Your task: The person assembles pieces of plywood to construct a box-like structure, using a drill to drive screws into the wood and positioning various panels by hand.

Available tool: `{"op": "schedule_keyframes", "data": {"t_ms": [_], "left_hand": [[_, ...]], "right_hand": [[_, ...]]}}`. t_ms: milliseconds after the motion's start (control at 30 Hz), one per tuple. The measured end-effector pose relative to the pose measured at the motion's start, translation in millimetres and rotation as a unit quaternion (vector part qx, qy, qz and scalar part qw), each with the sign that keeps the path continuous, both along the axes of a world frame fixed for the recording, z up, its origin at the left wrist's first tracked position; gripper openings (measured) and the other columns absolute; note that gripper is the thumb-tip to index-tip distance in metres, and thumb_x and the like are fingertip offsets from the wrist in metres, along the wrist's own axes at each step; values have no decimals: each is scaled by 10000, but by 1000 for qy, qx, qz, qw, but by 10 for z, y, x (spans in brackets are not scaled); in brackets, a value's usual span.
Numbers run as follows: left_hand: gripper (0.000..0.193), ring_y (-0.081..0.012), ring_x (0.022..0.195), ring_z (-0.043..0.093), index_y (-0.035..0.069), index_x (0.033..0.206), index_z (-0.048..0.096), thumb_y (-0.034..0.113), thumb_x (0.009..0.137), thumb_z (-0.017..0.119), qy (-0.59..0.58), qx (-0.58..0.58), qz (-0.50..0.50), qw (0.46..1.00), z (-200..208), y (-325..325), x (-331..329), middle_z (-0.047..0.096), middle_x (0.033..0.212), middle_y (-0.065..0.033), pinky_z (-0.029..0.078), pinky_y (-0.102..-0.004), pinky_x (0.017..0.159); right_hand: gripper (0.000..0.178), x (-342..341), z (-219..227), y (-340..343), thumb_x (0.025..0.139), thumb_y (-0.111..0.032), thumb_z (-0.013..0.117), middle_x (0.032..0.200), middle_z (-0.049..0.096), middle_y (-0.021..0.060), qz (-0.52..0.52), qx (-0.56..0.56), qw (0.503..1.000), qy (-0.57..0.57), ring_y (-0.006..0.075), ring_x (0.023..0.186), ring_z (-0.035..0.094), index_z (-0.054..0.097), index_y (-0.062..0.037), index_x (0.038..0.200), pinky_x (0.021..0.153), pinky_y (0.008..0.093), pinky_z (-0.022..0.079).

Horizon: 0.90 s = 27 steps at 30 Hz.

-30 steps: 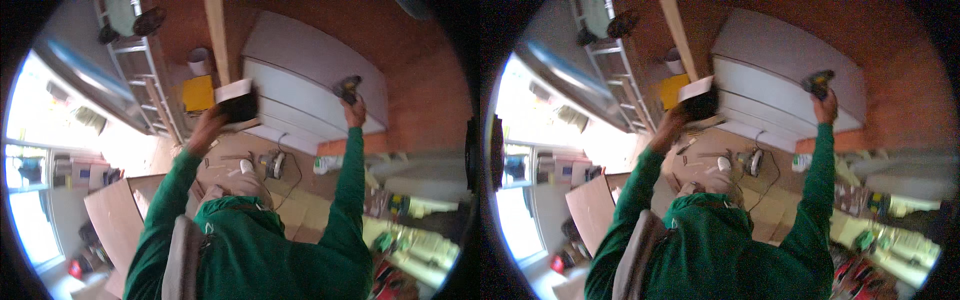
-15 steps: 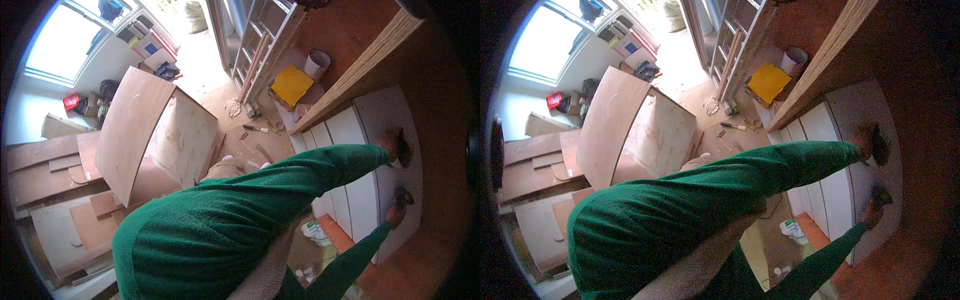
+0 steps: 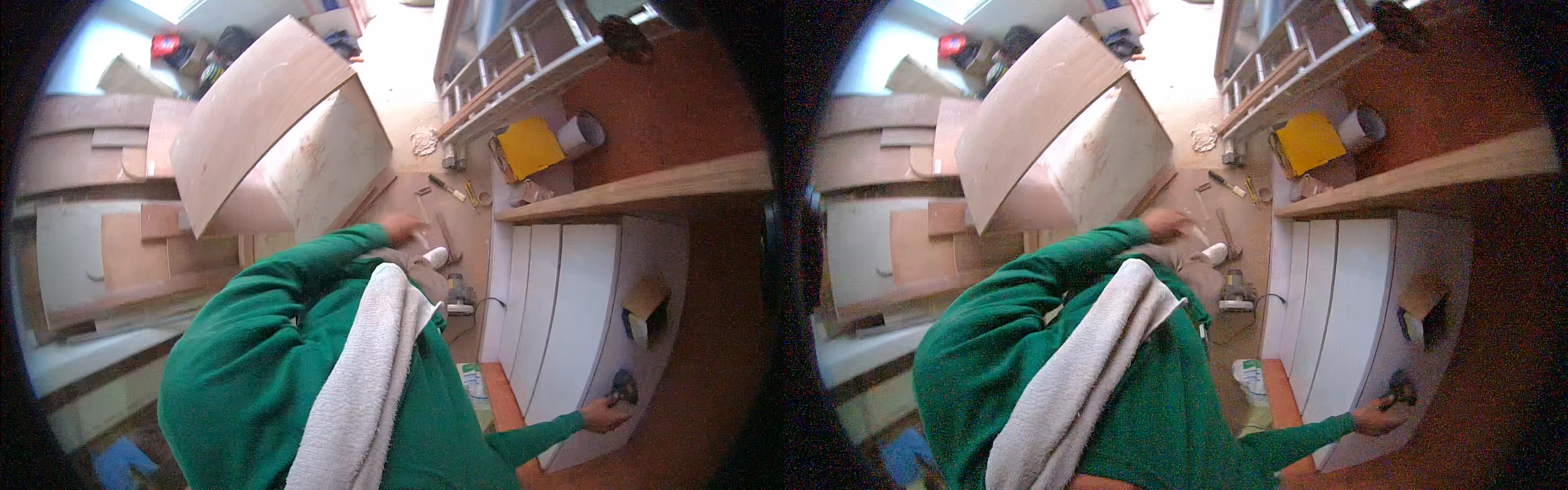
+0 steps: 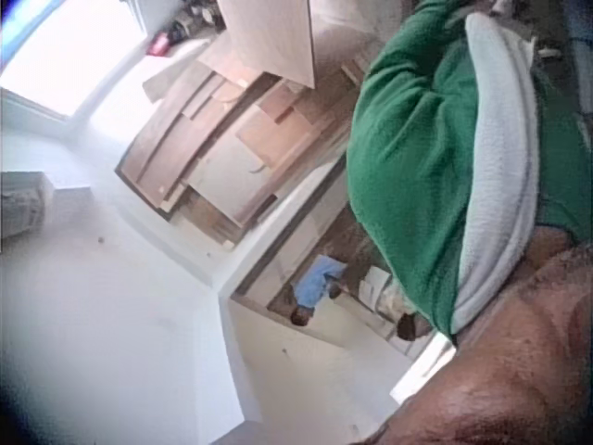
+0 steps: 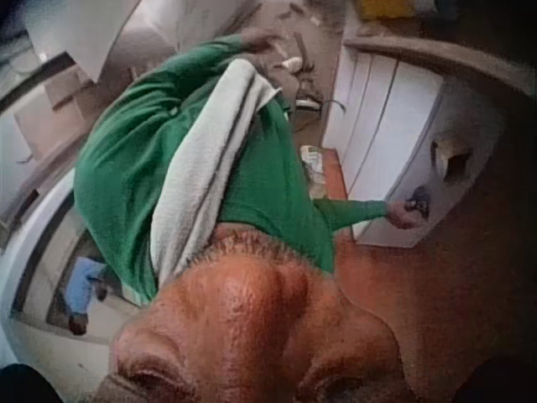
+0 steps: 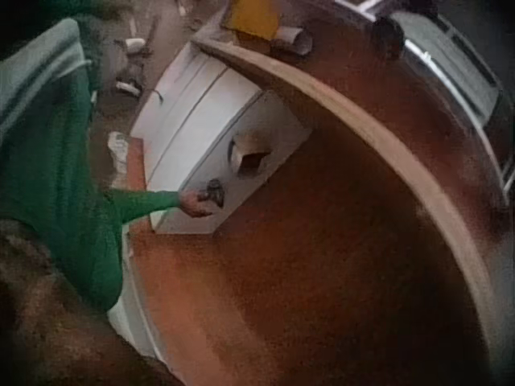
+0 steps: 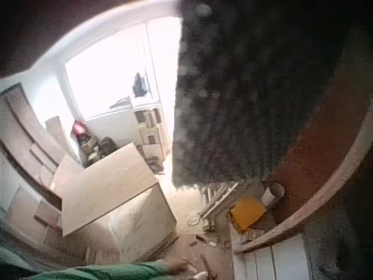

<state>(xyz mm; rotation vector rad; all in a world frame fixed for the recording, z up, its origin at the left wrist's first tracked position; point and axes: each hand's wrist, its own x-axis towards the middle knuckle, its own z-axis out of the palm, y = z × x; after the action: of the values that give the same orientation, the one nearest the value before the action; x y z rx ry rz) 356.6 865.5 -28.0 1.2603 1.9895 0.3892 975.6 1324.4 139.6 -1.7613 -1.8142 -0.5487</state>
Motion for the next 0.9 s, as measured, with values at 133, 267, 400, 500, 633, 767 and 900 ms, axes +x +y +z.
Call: {"op": "schedule_keyframes", "data": {"t_ms": [133, 267, 400, 500, 633, 767, 900], "left_hand": [[389, -379, 1089, 710, 116, 1193, 757, 306, 856, 718, 61, -196, 404, 891, -444, -2319, -483, 751, 1154, -192, 567, -491, 936], [465, -296, 794, 721, 86, 1272, 717, 292, 855, 732, -188, 188, 835, 482, -470, -5488, -231, 747, 975, -168, 563, -440, 587], [335, -234, 751, 703, 56, 1276, 689, 164, 959, 682, -425, 139, 720, 531, -1017, -5344, 676, 724, 910, -103, 548, -337, 525], [318, -195, 756, 688, 21, 1243, 712, 94, 934, 700, -270, 45, 781, 561, -1022, -4414, 1225, 736, 947, -116, 562, -351, 568], [379, -211, 830, 722, 14, 1237, 722, 32, 858, 737, -182, 42, 684, 705, -1065, -4266, 1629, 765, 1016, -129, 607, -359, 705], [270, -217, 797, 740, 43, 1126, 779, 130, 874, 736, -223, 95, 752, 613, -1283, -4440, 2107, 774, 972, -139, 614, -364, 708], [237, -240, 720, 750, -3, 975, 776, 218, 904, 723, -285, 44, 845, 450, -901, -4468, 2118, 766, 850, -157, 609, -356, 698]], "right_hand": [[332, -1446, 98, -1010, 973, -68, 685, 1162, 668, 133, 239, 5, 951, 198, 289, 1034, 675, 590, -7, 1286, 906, 383, 570], [173, -2938, -1053, -2105, 920, 38, 611, 1134, 674, 146, 425, -339, 798, 259, 248, 943, 660, 665, 21, 1084, 780, 338, 549], [255, -3600, -1450, -2744, 925, -49, 686, 891, 709, 75, 448, -591, 653, 153, 174, 774, 682, 692, -69, 1179, 731, 327, 563], [242, -3859, -1694, -2999, 963, -90, 686, 847, 729, 80, 502, -638, 582, 54, 151, 708, 699, 668, -45, 1200, 659, 303, 565], [270, -4242, -1868, -3260, 971, -146, 704, 875, 742, 96, 489, -714, 501, 5, 150, 716, 705, 664, -57, 1222, 613, 294, 552], [230, -4906, -1836, -3613, 941, -128, 730, 910, 755, 138, 446, -765, 461, -55, 177, 747, 731, 710, -49, 1156, 684, 318, 590], [322, -5676, -1950, -3915, 952, -173, 726, 879, 747, 109, 507, -726, 413, -214, 158, 707, 704, 661, -29, 1232, 598, 290, 543]]}}
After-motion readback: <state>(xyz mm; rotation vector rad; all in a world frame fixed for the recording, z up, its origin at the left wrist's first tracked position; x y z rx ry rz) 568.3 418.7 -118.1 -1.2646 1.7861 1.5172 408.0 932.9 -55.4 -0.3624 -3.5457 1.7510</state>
